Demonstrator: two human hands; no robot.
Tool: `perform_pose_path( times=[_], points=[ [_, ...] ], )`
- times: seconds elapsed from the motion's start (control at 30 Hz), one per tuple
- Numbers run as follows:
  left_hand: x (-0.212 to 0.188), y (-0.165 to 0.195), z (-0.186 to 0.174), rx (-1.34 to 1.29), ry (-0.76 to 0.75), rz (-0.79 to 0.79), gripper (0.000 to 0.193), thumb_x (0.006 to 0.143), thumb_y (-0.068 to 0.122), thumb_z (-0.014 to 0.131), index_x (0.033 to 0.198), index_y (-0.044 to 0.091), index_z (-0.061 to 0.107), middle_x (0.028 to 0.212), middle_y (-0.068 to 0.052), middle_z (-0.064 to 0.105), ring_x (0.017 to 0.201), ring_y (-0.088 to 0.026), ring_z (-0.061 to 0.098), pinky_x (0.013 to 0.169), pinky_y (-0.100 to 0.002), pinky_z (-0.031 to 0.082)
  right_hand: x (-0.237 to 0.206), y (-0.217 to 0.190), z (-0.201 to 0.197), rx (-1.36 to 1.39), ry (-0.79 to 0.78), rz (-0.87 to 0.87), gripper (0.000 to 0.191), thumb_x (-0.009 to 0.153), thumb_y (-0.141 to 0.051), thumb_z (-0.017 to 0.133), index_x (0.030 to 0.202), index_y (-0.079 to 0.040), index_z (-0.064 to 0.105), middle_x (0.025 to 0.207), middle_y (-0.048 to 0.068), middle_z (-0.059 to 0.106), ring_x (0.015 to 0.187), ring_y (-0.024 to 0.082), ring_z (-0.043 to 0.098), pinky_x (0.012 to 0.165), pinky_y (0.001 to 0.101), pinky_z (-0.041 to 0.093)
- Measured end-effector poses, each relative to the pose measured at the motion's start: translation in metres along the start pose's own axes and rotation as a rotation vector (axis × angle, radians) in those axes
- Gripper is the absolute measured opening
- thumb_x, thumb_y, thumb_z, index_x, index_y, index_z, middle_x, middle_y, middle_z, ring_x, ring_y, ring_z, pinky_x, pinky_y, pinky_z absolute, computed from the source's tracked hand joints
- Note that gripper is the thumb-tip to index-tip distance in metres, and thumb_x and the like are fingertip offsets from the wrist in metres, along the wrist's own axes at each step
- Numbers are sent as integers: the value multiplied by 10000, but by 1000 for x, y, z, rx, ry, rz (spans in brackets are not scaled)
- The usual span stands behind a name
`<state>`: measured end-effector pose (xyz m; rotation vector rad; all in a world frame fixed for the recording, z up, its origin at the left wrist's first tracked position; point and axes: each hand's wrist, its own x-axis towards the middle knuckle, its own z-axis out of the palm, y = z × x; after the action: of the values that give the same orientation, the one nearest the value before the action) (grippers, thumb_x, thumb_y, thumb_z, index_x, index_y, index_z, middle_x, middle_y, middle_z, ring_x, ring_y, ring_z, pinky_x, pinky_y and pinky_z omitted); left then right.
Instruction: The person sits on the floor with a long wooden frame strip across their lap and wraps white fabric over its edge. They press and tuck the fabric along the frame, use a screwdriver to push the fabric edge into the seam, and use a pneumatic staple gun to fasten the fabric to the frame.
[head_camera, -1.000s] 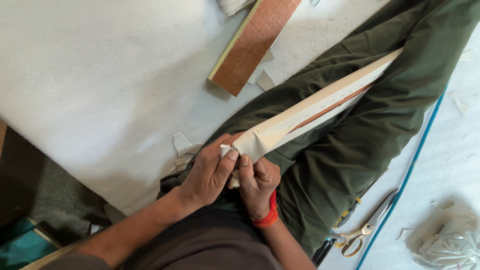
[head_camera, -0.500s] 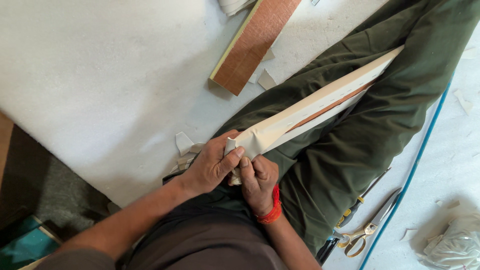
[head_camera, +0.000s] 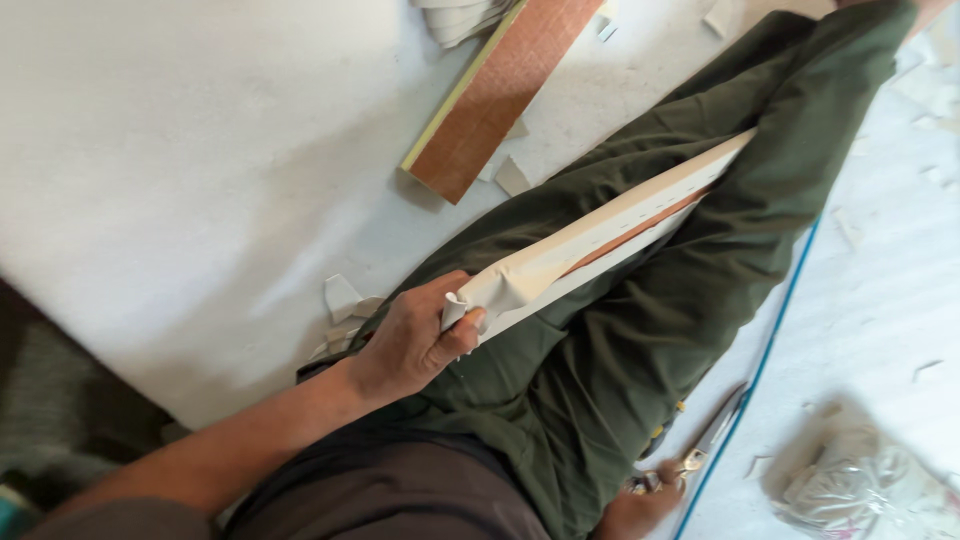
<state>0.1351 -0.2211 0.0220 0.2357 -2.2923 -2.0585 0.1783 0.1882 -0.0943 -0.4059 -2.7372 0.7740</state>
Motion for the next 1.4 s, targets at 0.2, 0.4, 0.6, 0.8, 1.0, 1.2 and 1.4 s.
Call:
perform_pose_path(
  times=[0.2, 0.4, 0.6, 0.8, 1.0, 1.2, 1.4],
  points=[
    [-1, -3, -1, 35, 15, 16, 512, 1043, 476, 496, 902, -15, 537, 800, -77, 493, 655, -199, 497, 605, -342, 454, -22, 20, 10, -299, -217, -260, 485, 753, -162, 821, 1205, -44, 690, 1047, 133, 670, 1048, 323, 622, 915, 433, 454],
    [0, -4, -4, 41, 5, 55, 594, 1059, 557, 454, 900, -9, 540, 804, -69, 511, 653, -184, 528, 593, -336, 463, -7, -87, -44, 189, -471, -31, 550, 856, -123, 710, 1366, 16, 559, 1266, 203, 580, 1163, 328, 595, 970, 386, 472],
    [0, -3, -1, 54, 25, 68, 578, 1047, 543, 449, 913, -9, 556, 814, -67, 520, 653, -180, 544, 575, -331, 467, 44, -185, -57, 252, -831, -12, 519, 820, -123, 742, 1300, 5, 592, 1189, 180, 605, 1093, 301, 613, 923, 376, 488],
    [1, 0, -2, 30, 19, 45, 607, 1055, 537, 439, 1040, -41, 623, 807, -72, 535, 640, -182, 549, 562, -331, 468, 81, -242, -54, 218, -949, 30, 488, 784, -124, 773, 1234, -6, 625, 1112, 158, 631, 1023, 274, 632, 876, 367, 503],
    [3, -4, -5, 38, 15, 86, 626, 1051, 542, 449, 1093, -55, 634, 808, -85, 541, 630, -197, 561, 551, -341, 474, 91, -271, -58, 194, -978, 71, 458, 748, -124, 804, 1168, -17, 658, 1035, 136, 657, 953, 247, 650, 830, 357, 518],
    [0, -8, -1, 81, 33, 92, 582, 1057, 508, 474, 1077, -56, 617, 848, -118, 568, 662, -238, 610, 574, -361, 495, 86, -270, -69, 181, -1026, 132, 427, 712, -125, 836, 1102, -28, 691, 958, 113, 683, 883, 220, 669, 783, 348, 533],
    [3, -4, -3, 79, 34, 134, 500, 1071, 417, 501, 1151, -64, 614, 882, -124, 603, 694, -245, 644, 604, -348, 537, 66, -270, -66, 172, -1044, 230, 397, 676, -125, 867, 1036, -40, 724, 881, 91, 708, 813, 193, 687, 736, 338, 548]
  ],
)
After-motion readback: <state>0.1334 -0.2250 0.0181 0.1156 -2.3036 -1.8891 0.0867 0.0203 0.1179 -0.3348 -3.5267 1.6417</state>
